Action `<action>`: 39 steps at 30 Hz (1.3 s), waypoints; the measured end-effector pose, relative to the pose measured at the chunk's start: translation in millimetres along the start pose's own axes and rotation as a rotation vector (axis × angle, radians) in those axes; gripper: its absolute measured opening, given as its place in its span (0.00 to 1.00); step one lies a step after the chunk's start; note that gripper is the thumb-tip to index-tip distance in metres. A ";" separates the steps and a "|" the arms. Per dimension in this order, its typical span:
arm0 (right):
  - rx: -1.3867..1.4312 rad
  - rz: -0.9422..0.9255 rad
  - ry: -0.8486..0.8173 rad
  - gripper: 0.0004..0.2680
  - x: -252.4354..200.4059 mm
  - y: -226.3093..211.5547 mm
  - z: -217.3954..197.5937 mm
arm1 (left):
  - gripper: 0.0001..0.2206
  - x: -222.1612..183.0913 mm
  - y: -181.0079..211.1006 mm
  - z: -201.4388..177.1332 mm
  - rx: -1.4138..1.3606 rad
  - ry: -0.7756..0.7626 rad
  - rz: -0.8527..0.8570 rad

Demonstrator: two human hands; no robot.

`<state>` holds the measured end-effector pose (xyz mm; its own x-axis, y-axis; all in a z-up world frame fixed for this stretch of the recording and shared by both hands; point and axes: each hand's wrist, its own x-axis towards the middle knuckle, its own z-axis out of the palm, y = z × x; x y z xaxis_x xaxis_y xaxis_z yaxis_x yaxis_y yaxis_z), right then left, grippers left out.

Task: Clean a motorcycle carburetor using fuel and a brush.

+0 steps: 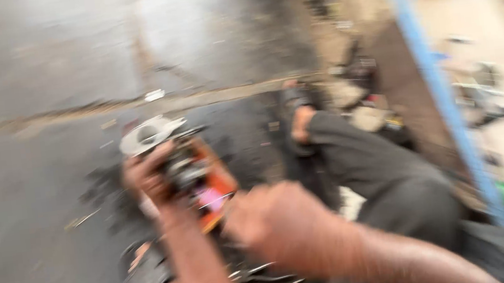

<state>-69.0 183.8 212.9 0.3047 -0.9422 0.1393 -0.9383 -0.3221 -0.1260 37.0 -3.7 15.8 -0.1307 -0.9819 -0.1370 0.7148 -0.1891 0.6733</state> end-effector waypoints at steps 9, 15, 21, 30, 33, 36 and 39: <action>0.090 0.013 0.049 0.03 -8.3 4.8 16.9 | 0.19 -2.9 -0.9 0.0 0.040 -0.142 -0.062; 0.122 0.014 0.087 0.05 -12.8 14.0 20.4 | 0.21 2.6 -0.3 1.0 0.110 -0.133 0.071; 0.251 0.028 0.072 0.04 -4.8 25.3 29.0 | 0.20 -0.2 -5.3 -4.7 0.090 -0.058 0.066; 0.329 0.067 -0.008 0.04 -1.3 36.1 17.8 | 0.22 -2.7 0.4 4.9 0.020 -0.075 0.015; 0.347 0.039 -0.033 0.04 5.7 39.0 23.2 | 0.20 8.5 -16.5 -34.4 0.003 -0.060 0.071; 0.316 0.050 -0.061 0.03 0.4 41.7 8.8 | 0.16 -5.3 5.0 -1.7 0.008 -0.124 0.016; 0.314 0.007 -0.012 0.02 -8.7 51.0 19.8 | 0.15 -4.1 -4.7 -8.3 -0.045 -0.094 -0.041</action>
<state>-116.3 173.8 185.8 0.3018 -0.9450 0.1262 -0.8445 -0.3264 -0.4245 39.9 1.3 7.2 -0.2227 -0.9703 -0.0939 0.7371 -0.2306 0.6353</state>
